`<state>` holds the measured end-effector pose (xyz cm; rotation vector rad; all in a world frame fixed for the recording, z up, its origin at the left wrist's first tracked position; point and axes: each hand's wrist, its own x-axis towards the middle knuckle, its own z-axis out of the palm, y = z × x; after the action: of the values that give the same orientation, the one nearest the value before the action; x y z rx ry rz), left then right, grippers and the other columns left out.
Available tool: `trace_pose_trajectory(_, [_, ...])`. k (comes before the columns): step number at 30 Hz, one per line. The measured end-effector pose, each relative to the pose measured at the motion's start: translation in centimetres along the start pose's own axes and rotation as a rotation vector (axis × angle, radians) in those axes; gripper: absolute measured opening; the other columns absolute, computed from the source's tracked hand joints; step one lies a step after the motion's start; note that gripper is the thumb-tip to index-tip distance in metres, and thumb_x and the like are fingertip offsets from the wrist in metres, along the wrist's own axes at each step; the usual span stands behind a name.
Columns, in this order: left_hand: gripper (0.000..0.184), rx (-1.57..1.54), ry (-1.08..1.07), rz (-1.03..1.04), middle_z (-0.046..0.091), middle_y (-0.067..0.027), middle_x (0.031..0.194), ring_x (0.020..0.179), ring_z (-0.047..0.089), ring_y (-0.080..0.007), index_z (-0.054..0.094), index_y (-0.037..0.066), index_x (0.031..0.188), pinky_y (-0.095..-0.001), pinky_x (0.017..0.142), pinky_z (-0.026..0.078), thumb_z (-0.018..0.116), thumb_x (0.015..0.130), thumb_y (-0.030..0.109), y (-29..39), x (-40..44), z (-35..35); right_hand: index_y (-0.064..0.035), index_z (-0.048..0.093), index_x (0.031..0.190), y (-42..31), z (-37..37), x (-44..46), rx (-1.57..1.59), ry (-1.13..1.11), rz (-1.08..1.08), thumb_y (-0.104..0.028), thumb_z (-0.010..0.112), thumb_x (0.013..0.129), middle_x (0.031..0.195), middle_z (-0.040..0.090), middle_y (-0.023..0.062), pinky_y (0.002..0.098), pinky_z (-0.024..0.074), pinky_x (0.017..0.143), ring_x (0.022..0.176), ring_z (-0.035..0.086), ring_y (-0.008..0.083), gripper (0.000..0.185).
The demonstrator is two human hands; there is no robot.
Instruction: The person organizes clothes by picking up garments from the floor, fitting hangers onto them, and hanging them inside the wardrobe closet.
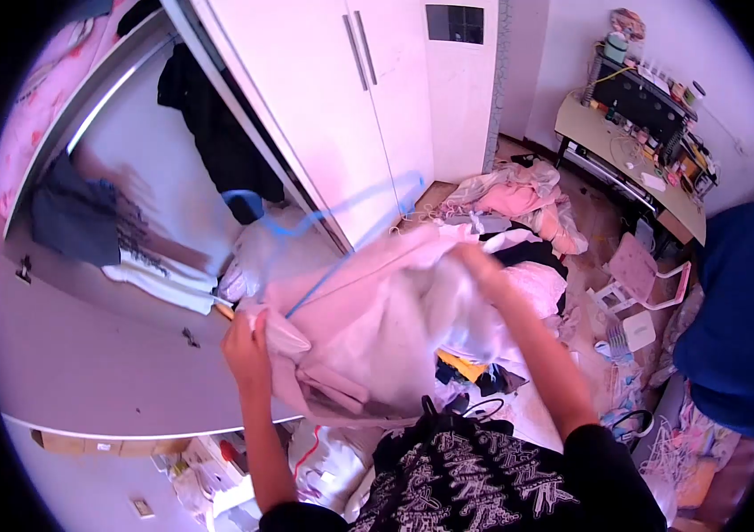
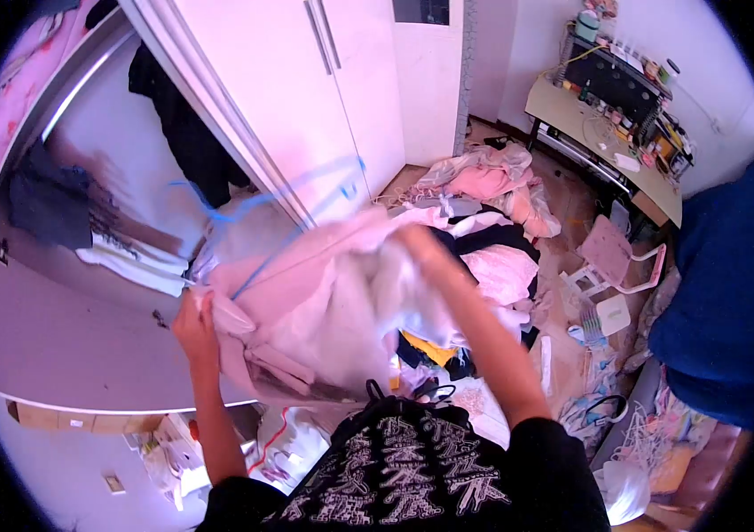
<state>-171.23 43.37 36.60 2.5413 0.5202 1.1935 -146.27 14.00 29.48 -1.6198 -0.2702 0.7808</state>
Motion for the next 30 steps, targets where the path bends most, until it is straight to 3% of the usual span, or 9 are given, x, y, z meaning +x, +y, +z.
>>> trace_pose_trajectory(1, [0.025, 0.084, -0.105, 0.086, 0.063, -0.0215, 0.082, 0.073, 0.062, -0.038, 0.058, -0.007, 0.097, -0.0433, 0.064, 0.047, 0.058, 0.093, 0.018, -1.5, -0.2, 0.5, 0.0001, 0.059, 0.119, -6.8, -0.8, -3.5, 0.446, -0.083, 0.164, -0.018, 0.053, 0.088, 0.11, 0.065, 0.0157, 0.0359, 0.0541, 0.08, 0.09, 0.066, 0.0261, 0.037])
trace_pose_trajectory(4, [0.033, 0.047, -0.262, 0.077, 0.061, -0.0236, 0.08, 0.073, 0.06, -0.0416, 0.058, -0.007, 0.094, -0.0459, 0.062, 0.045, 0.054, 0.096, 0.026, -5.1, -0.8, 2.2, 0.0025, 0.057, 0.118, -10.7, -3.5, -1.8, 0.263, -0.15, 0.026, -0.017, 0.052, 0.088, 0.107, 0.065, 0.0172, 0.037, 0.0546, 0.079, 0.089, 0.066, 0.0262, 0.037])
trace_pose_trajectory(7, [0.047, -0.095, -0.046, 0.193, 0.062, -0.0254, 0.084, 0.073, 0.06, -0.0436, 0.059, -0.009, 0.101, -0.0499, 0.064, 0.045, 0.045, 0.099, 0.036, -8.6, -2.0, 3.3, 0.0043, 0.057, 0.116, -12.9, -3.2, -1.6, 0.237, -0.131, 0.009, -0.016, 0.051, 0.088, 0.105, 0.065, 0.0192, 0.0384, 0.0548, 0.079, 0.09, 0.066, 0.0268, 0.035])
trace_pose_trajectory(12, [0.037, -0.229, -0.009, 0.493, 0.062, -0.0262, 0.088, 0.08, 0.061, -0.0414, 0.059, -0.01, 0.103, -0.0459, 0.068, 0.046, 0.047, 0.098, 0.025, -4.3, 1.0, 2.4, 0.0054, 0.056, 0.118, -14.5, -3.9, -2.1, 0.5, -0.154, 0.014, -0.014, 0.049, 0.089, 0.109, 0.064, 0.021, 0.0381, 0.0549, 0.08, 0.092, 0.066, 0.0282, 0.036])
trace_pose_trajectory(15, [0.029, 0.065, -0.027, 0.256, 0.057, -0.0241, 0.086, 0.075, 0.056, -0.0432, 0.054, -0.007, 0.09, -0.0478, 0.067, 0.045, 0.058, 0.093, 0.022, -2.9, 2.3, 2.5, 0.0066, 0.057, 0.118, -15.8, -4.5, -3.2, 0.294, -0.106, -0.079, -0.015, 0.054, 0.087, 0.107, 0.065, 0.0203, 0.0385, 0.0555, 0.076, 0.089, 0.066, 0.0278, 0.038])
trace_pose_trajectory(19, [0.035, 0.148, -0.041, 0.273, 0.061, -0.0282, 0.093, 0.082, 0.059, -0.0445, 0.056, -0.011, 0.102, -0.048, 0.07, 0.046, 0.057, 0.094, 0.023, -2.8, 3.2, 3.4, 0.0072, 0.06, 0.109, -16.1, -4.7, -3.7, 0.121, 0.062, -0.141, -0.014, 0.058, 0.083, 0.1, 0.066, 0.0199, 0.0392, 0.0548, 0.073, 0.086, 0.067, 0.0275, 0.034])
trace_pose_trajectory(24, [0.026, 0.205, -0.128, 0.395, 0.055, -0.0175, 0.083, 0.074, 0.059, -0.0369, 0.053, -0.002, 0.087, -0.0434, 0.063, 0.046, 0.058, 0.093, 0.023, -1.0, 3.9, 3.5, 0.0065, 0.061, 0.103, -13.2, -7.0, -0.5, -0.016, 0.293, -0.18, -0.014, 0.057, 0.081, 0.097, 0.066, 0.022, 0.0411, 0.0517, 0.076, 0.091, 0.065, 0.029, 0.03])
trace_pose_trajectory(28, [0.024, 0.354, -0.164, 0.302, 0.056, -0.0165, 0.085, 0.074, 0.06, -0.0354, 0.053, 0.0, 0.088, -0.0424, 0.061, 0.047, 0.056, 0.094, 0.023, 0.6, 2.9, 5.5, 0.0085, 0.054, 0.105, -12.1, -4.5, -1.5, -0.402, 0.483, -0.496, -0.007, 0.055, 0.074, 0.101, 0.06, 0.0311, 0.0442, 0.0485, 0.081, 0.09, 0.061, 0.0436, 0.035])
trace_pose_trajectory(30, [0.023, 0.382, -0.233, 0.183, 0.057, -0.0163, 0.086, 0.074, 0.062, -0.0334, 0.053, 0.002, 0.09, -0.0418, 0.062, 0.049, 0.054, 0.095, 0.024, 0.3, 1.7, 6.4, 0.0075, 0.05, 0.111, -12.3, -1.9, -3.5, -0.678, 0.78, -0.809, -0.008, 0.054, 0.074, 0.103, 0.056, 0.0311, 0.0499, 0.0478, 0.081, 0.089, 0.058, 0.0488, 0.04])
